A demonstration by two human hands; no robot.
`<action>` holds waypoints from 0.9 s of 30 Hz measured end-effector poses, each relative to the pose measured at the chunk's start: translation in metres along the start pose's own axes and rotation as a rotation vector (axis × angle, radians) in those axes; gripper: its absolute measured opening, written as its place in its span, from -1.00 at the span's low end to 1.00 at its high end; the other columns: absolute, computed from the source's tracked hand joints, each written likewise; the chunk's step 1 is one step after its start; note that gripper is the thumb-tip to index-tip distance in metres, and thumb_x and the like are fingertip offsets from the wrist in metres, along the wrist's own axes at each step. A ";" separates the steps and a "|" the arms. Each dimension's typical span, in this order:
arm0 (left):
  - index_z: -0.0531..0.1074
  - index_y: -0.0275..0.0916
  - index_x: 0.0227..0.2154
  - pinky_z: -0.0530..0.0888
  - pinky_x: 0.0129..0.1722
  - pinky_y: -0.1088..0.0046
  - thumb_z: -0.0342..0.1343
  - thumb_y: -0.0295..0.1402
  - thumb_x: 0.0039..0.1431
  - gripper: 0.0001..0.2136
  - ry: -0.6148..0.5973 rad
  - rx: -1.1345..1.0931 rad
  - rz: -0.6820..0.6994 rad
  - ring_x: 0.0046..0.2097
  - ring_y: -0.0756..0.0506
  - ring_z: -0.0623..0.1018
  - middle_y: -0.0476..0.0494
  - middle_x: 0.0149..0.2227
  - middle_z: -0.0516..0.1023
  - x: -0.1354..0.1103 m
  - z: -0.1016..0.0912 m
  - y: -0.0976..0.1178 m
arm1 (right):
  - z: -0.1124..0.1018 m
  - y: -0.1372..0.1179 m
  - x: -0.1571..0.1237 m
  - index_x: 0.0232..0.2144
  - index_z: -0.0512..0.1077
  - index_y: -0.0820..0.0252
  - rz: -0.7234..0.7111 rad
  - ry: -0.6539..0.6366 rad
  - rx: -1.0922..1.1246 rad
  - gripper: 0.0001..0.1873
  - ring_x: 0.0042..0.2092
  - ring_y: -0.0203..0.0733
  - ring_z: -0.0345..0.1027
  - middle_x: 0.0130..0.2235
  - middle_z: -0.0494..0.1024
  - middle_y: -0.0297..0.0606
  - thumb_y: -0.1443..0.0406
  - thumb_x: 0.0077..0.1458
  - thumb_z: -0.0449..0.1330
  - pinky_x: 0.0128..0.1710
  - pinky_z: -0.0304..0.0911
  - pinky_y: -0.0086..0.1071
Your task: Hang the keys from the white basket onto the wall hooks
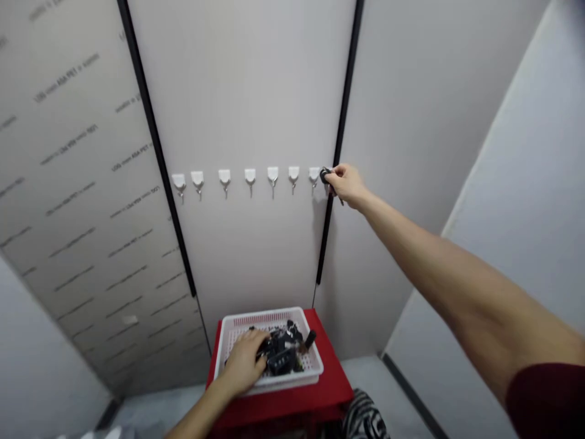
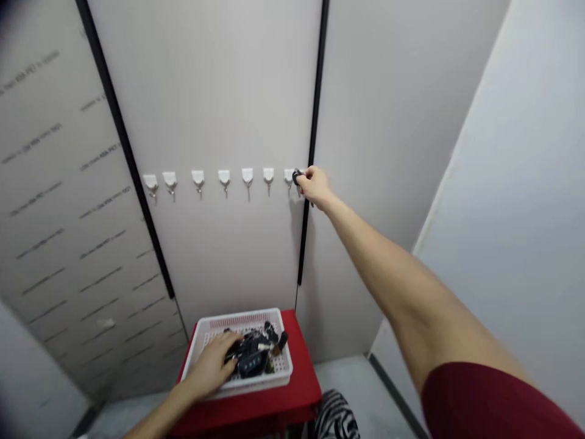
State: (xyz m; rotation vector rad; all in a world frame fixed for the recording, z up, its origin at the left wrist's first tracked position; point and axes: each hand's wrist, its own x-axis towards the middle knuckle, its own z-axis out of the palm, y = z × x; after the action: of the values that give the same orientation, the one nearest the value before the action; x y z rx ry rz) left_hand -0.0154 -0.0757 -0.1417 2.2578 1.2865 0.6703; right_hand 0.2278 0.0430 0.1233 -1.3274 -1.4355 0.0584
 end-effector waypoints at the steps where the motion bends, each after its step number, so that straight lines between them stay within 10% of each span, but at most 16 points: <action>1: 0.23 -0.23 -0.26 0.12 -0.12 0.41 -0.10 -0.51 -0.27 -0.63 0.016 -0.068 -0.010 -0.14 -0.05 0.23 -0.09 -0.20 0.29 -0.001 -0.001 -0.003 | 0.008 0.007 -0.020 -0.62 0.18 0.25 0.005 -0.161 0.029 -0.91 -0.67 -0.44 0.04 -0.69 0.24 -0.41 0.31 -0.23 -0.01 -0.69 -0.05 -0.55; 4: 0.24 -0.29 -0.31 0.19 -0.17 0.45 -0.10 -0.49 -0.26 -0.68 0.120 -0.334 -0.127 -0.20 -0.02 0.29 -0.12 -0.25 0.32 0.001 -0.003 -0.014 | 0.037 0.037 -0.108 -0.67 0.19 0.24 0.134 -0.631 0.130 -0.92 -0.70 -0.46 0.01 -0.73 0.25 -0.42 0.33 -0.26 0.01 -0.72 -0.09 -0.56; 9: 0.27 -0.32 -0.50 0.26 -0.47 0.56 -0.06 -0.29 -0.21 -0.80 0.197 -0.811 -0.384 -0.46 0.05 0.37 -0.07 -0.49 0.38 0.019 -0.024 -0.016 | 0.080 0.071 -0.214 -0.78 0.20 0.25 0.302 -0.770 0.273 -0.84 -0.67 -0.43 0.07 -0.74 0.25 -0.40 0.31 -0.38 0.12 -0.69 -0.05 -0.54; 18: 0.02 -0.28 -0.87 -0.10 -0.78 0.64 -0.46 0.07 -0.17 -0.47 0.020 -1.212 -0.080 -0.82 0.15 0.03 0.06 -0.90 0.03 0.082 -0.130 0.072 | 0.078 -0.020 -0.133 -0.85 -0.11 0.22 0.413 -0.791 1.035 -0.42 -0.78 -0.49 -0.20 -0.83 -0.07 -0.48 -0.11 -0.20 -0.42 -0.78 -0.19 -0.55; 27: 0.01 -0.28 -0.87 -0.11 -0.77 0.63 -0.51 0.07 -0.16 -0.46 -0.059 -1.137 -0.048 -0.82 0.15 0.00 0.04 -0.90 0.04 0.079 -0.127 0.091 | 0.073 -0.037 -0.147 -0.84 -0.12 0.22 0.433 -0.860 1.091 -0.42 -0.79 -0.50 -0.26 -0.85 -0.07 -0.48 -0.12 -0.20 -0.47 -0.79 -0.24 -0.56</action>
State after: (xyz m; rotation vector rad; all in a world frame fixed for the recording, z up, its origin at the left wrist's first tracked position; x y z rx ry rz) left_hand 0.0020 -0.0306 0.0263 1.2807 0.6228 0.9720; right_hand 0.1139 -0.0319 0.0250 -0.6231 -1.3585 1.6137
